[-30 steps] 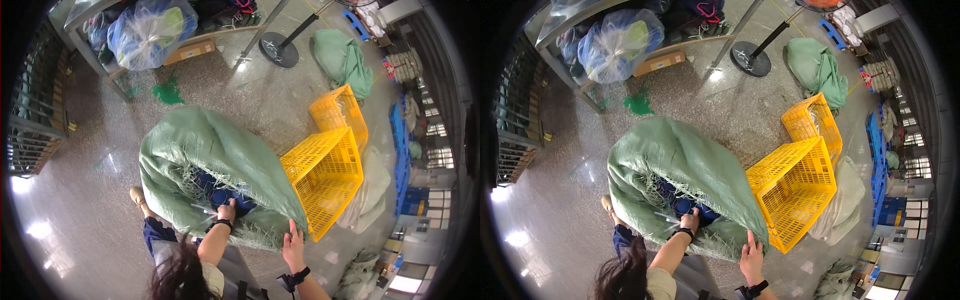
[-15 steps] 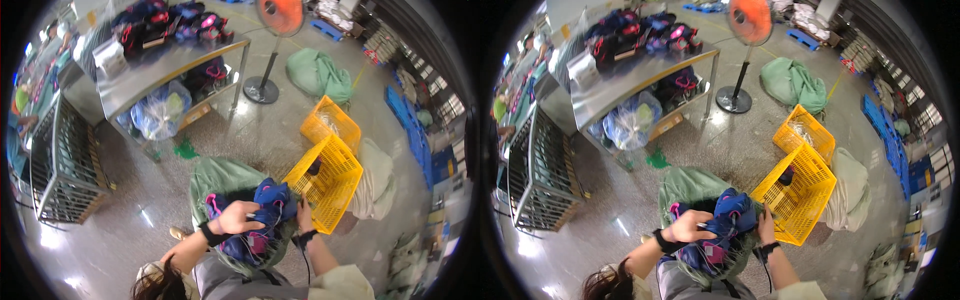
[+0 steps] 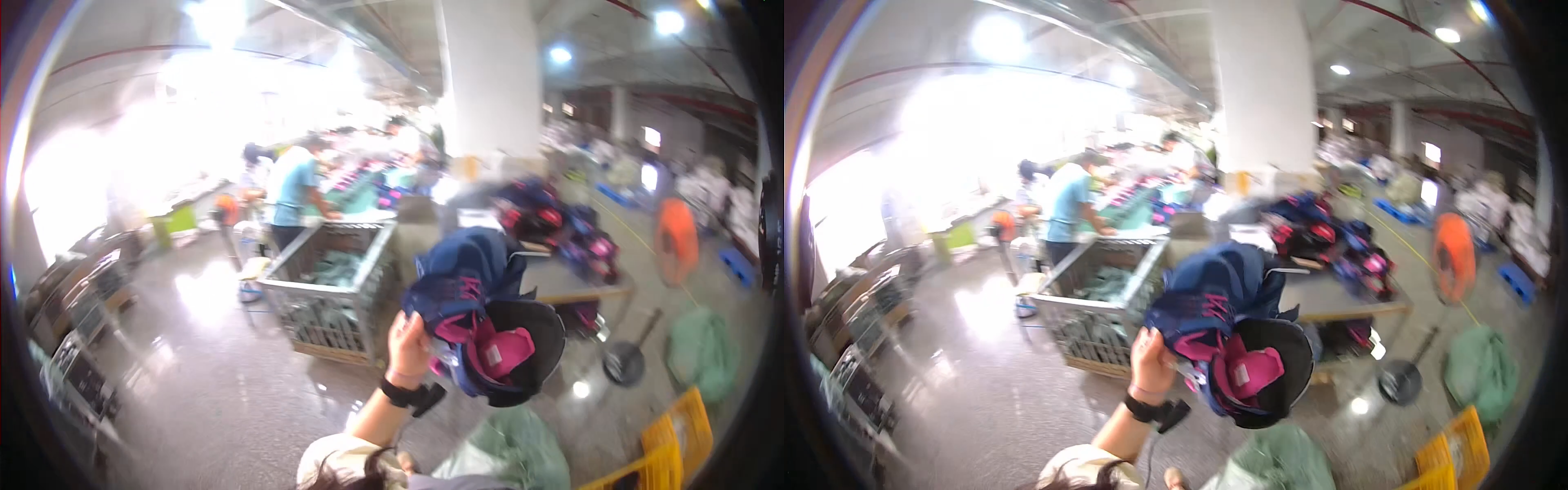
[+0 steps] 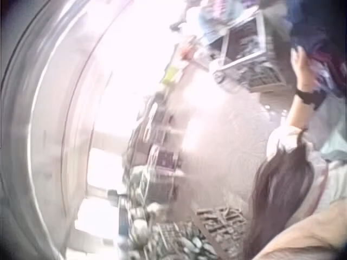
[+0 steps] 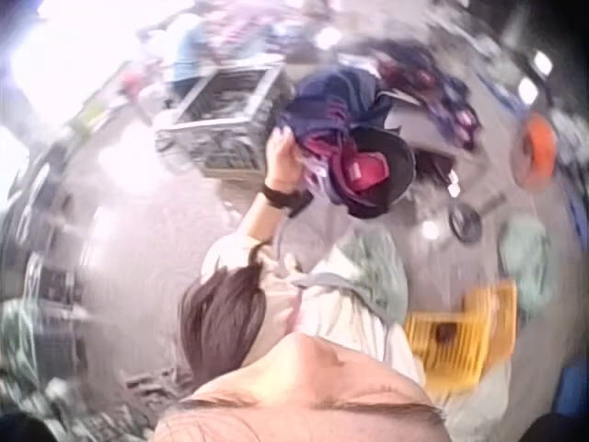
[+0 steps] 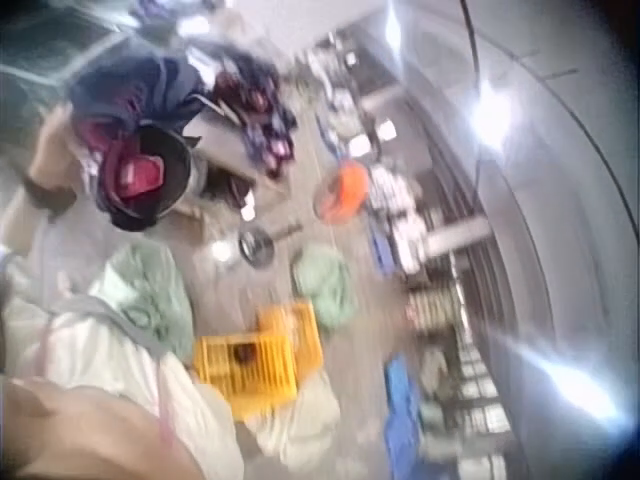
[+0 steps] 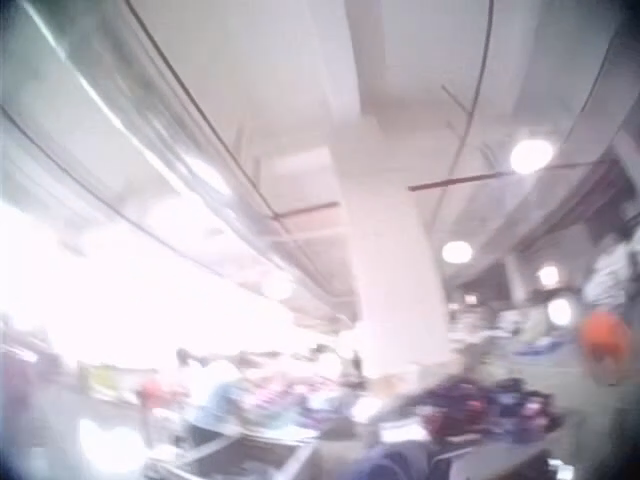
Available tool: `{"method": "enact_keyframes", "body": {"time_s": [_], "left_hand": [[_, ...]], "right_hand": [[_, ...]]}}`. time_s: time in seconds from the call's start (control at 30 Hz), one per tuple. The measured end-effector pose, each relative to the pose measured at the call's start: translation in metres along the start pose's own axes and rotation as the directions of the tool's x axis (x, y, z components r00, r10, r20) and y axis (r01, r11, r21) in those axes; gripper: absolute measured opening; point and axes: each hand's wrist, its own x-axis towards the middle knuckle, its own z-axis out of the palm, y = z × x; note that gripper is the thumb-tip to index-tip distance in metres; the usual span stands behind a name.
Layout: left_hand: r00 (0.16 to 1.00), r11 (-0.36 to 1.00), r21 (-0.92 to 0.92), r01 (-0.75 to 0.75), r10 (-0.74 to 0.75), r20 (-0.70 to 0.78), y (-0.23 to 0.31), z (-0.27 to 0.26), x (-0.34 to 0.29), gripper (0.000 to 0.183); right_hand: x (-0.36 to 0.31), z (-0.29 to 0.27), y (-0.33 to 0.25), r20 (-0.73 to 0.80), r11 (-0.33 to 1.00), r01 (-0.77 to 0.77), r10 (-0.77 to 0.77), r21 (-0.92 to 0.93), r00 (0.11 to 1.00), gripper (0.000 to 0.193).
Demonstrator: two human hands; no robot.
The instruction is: The recorder is sorting and organizing shoe upper components at a manufacturing workstation.
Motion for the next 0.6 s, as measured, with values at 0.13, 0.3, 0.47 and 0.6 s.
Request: {"method": "enact_keyframes", "body": {"time_s": [0.13,0.3,0.47,0.6], "left_hand": [[0.717,0.675,-0.557,0.484,-0.671,-0.189,0.004,-0.051,-0.006,0.020],[0.767,0.775,-0.214,0.595,-0.627,-0.138,-0.089,-0.079,0.008,0.016],[0.576,0.559,-0.190,0.807,-0.817,0.040,-0.190,-0.076,-0.008,0.012],[0.403,0.380,-0.138,0.915,-0.830,0.385,-0.211,-0.036,0.045,0.008]], "right_hand": [[-0.008,0.004,0.028,-0.220,0.944,-0.327,0.311,-0.040,0.925,0.028],[-0.025,0.024,0.037,-0.436,0.572,-0.810,0.768,0.133,0.470,0.023],[0.087,0.024,0.037,-0.275,0.677,-0.588,0.726,0.441,0.630,0.029],[0.221,0.045,0.069,0.189,0.305,-0.482,0.651,0.821,0.735,0.041]]}}
